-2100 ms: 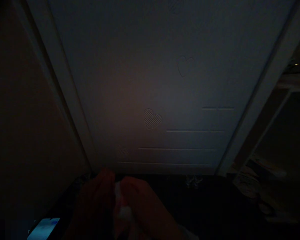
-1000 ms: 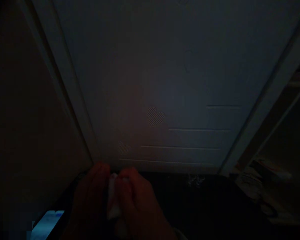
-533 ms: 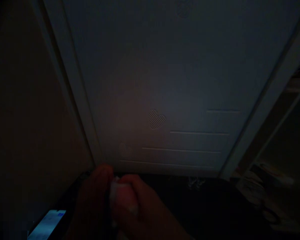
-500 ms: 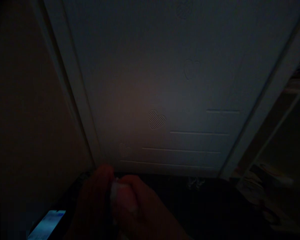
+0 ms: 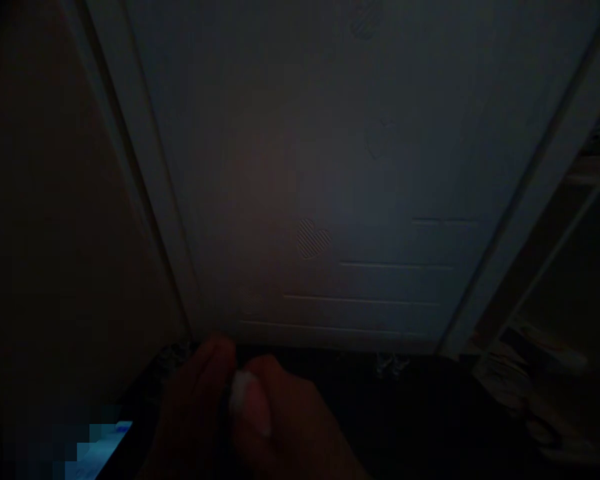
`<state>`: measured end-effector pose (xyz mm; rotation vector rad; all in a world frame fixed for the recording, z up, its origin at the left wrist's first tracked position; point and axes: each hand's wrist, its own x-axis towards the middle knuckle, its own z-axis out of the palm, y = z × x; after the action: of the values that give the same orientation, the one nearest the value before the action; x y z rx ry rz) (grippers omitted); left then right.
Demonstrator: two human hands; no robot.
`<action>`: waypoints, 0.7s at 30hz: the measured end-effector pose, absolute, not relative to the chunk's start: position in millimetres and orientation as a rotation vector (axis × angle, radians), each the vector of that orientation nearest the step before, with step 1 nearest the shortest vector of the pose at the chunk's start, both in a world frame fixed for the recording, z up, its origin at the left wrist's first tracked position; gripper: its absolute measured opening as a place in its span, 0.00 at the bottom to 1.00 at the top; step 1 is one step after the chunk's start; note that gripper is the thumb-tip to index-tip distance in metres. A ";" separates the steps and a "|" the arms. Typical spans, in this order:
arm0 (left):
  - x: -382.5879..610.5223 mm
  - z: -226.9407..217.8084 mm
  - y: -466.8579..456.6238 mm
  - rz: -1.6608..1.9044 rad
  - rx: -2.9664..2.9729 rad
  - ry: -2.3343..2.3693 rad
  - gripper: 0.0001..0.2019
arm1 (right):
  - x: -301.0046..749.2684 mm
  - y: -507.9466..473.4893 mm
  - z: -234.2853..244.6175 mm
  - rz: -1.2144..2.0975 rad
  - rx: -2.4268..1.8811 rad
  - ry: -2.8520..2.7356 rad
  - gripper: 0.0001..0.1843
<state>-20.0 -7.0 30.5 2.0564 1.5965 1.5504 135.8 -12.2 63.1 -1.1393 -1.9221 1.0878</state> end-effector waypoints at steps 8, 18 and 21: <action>-24.4 30.5 -7.2 1.562 1.983 1.485 0.15 | 135.8 -17.0 60.2 1.183 -1.006 -1.640 0.21; -27.7 57.3 -22.6 1.202 1.736 1.356 0.18 | 155.4 10.9 38.6 1.085 -1.021 -1.423 0.33; -29.7 61.3 -19.9 1.137 1.853 1.247 0.13 | 149.7 10.7 42.7 1.080 -0.963 -1.437 0.35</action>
<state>-29.7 -19.9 61.3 1.8531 1.2470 1.1371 149.7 10.7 42.7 -0.9634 -1.4368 1.0799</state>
